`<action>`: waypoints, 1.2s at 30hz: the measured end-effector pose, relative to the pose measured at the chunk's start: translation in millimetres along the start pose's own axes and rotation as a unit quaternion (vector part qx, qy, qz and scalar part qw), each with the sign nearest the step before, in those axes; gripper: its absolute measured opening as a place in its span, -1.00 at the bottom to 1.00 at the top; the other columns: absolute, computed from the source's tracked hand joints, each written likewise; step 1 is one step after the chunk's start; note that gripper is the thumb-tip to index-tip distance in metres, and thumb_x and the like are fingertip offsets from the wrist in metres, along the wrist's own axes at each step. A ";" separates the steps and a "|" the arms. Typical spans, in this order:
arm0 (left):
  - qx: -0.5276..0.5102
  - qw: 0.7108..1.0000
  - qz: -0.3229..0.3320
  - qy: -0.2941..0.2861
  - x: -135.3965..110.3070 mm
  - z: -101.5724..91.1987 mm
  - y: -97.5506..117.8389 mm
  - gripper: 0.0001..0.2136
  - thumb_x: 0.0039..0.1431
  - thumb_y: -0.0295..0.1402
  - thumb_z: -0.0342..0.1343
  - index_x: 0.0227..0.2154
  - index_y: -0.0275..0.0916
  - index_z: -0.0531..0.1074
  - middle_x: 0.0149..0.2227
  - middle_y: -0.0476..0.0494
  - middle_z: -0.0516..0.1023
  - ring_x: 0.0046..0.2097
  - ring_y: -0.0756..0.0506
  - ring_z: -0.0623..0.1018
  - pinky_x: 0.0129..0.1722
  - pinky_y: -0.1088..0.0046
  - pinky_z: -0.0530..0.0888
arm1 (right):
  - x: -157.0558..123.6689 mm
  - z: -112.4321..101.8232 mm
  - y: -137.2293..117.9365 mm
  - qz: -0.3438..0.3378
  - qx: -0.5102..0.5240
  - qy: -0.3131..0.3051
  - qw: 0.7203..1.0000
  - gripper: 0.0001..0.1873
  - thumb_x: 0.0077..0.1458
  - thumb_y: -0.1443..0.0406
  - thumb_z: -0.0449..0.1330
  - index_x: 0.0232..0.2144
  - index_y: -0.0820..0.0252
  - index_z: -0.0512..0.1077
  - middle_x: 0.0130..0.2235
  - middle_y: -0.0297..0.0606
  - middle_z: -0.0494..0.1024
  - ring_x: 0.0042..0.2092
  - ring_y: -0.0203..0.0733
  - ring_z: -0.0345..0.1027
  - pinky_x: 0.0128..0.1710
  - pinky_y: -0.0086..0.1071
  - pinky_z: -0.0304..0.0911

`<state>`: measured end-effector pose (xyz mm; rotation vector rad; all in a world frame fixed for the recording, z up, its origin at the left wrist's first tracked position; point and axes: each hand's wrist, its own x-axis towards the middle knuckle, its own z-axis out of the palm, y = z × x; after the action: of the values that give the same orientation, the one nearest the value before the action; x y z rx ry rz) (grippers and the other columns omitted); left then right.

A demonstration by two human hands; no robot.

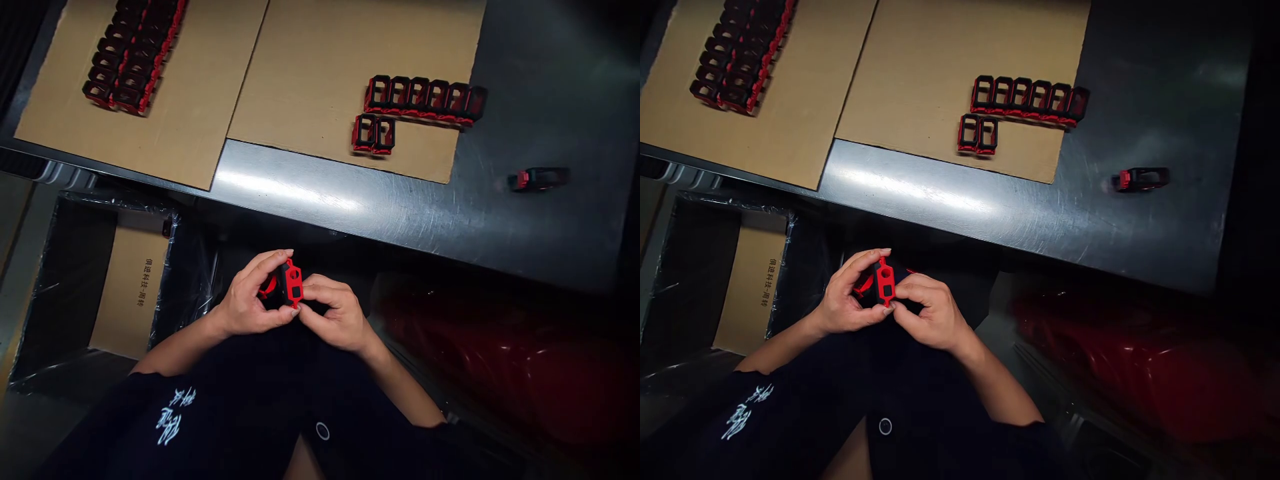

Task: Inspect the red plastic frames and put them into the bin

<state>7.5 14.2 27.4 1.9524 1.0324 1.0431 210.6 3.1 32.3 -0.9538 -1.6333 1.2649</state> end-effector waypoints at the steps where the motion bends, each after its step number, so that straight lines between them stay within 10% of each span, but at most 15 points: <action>1: -0.001 1.000 0.005 0.002 0.1 -0.1 -0.3 -0.22 0.06 -0.23 0.38 0.33 -0.20 0.22 0.17 -0.39 0.49 0.14 -0.26 0.55 0.07 0.10 0.60 | 0.0 -1.1 -0.8 0.006 0.008 0.001 1.000 -0.78 0.13 0.48 0.24 -0.25 0.14 0.63 -0.36 -0.21 0.64 -0.36 -0.20 0.52 -0.32 -0.33 0.43; 21: -0.008 0.997 0.028 -0.071 -1.3 -0.1 -0.5 -0.22 0.08 -0.24 0.31 0.35 -0.25 0.18 0.17 -0.42 0.52 0.15 -0.26 0.58 0.10 0.13 0.60 | -8.2 -5.2 -0.6 0.190 0.209 0.039 0.959 -0.78 0.21 0.22 0.29 -0.11 0.13 0.59 -0.31 -0.27 0.67 -0.32 -0.22 0.55 -0.27 -0.36 0.46; 36: 0.196 0.961 0.191 -0.031 -0.6 6.7 -10.1 0.01 0.16 -0.38 0.26 0.46 -0.29 -0.35 0.05 -0.46 0.61 -0.28 -0.12 0.66 -0.37 0.35 0.58 | -2.3 0.8 -6.6 0.173 0.069 0.064 0.980 -0.83 0.01 0.28 0.41 -0.31 0.13 0.52 -0.38 -0.34 0.57 -0.45 -0.29 0.45 -0.45 -0.42 0.43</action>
<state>10.0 16.9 15.8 2.5665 0.8965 1.0249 210.2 -0.6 38.2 -1.2425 -1.2985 1.4929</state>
